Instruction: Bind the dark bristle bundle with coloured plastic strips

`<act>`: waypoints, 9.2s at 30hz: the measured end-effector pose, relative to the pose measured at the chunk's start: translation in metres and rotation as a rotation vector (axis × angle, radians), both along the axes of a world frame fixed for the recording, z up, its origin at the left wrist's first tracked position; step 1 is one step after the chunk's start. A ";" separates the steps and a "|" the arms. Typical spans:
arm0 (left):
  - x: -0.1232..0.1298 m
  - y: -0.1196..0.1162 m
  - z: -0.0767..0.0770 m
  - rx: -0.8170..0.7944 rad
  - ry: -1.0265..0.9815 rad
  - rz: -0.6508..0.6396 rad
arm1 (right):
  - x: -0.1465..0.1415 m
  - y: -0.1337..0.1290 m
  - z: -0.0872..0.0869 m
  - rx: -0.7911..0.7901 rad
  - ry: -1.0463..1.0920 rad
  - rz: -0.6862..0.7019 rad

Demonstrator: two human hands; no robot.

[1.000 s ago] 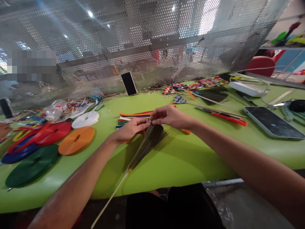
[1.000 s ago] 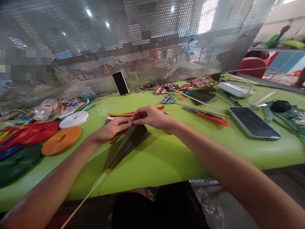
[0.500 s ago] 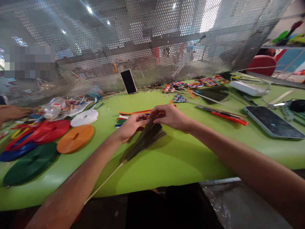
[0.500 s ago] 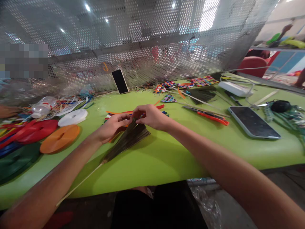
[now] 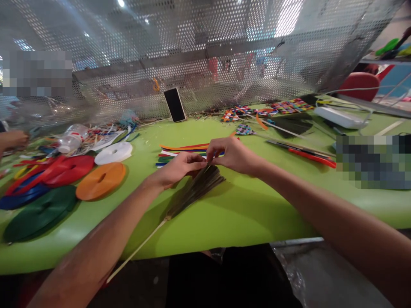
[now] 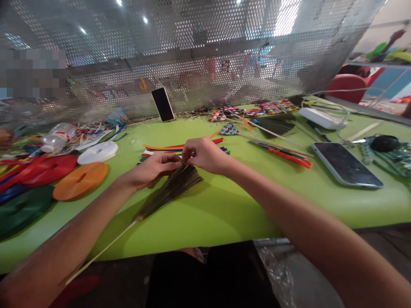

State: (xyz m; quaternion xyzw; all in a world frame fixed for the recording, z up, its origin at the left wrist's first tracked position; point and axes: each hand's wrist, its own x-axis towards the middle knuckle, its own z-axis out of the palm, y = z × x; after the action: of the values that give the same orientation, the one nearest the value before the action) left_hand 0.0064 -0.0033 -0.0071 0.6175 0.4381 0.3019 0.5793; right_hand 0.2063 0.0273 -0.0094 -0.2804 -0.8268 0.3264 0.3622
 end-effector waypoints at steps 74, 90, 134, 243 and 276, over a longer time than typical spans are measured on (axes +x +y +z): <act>0.001 -0.022 0.030 0.950 0.624 0.133 | 0.010 0.015 0.008 -0.421 0.337 0.124; 0.011 -0.017 0.005 1.025 0.575 0.191 | 0.012 0.016 0.006 -0.336 0.177 0.072; 0.016 -0.023 0.015 1.118 0.394 0.288 | 0.002 0.001 0.009 -0.285 0.312 0.079; 0.012 -0.009 0.005 0.058 0.065 0.099 | -0.003 0.000 0.005 -0.175 -0.030 -0.066; 0.020 -0.014 0.007 0.115 -0.056 0.297 | -0.006 0.002 0.001 -0.182 0.099 -0.132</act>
State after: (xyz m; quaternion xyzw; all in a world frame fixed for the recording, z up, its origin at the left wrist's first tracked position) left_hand 0.0269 -0.0170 0.0001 0.5694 0.4902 0.4261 0.5040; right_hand 0.2005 0.0296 -0.0085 -0.3494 -0.7546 0.3891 0.3964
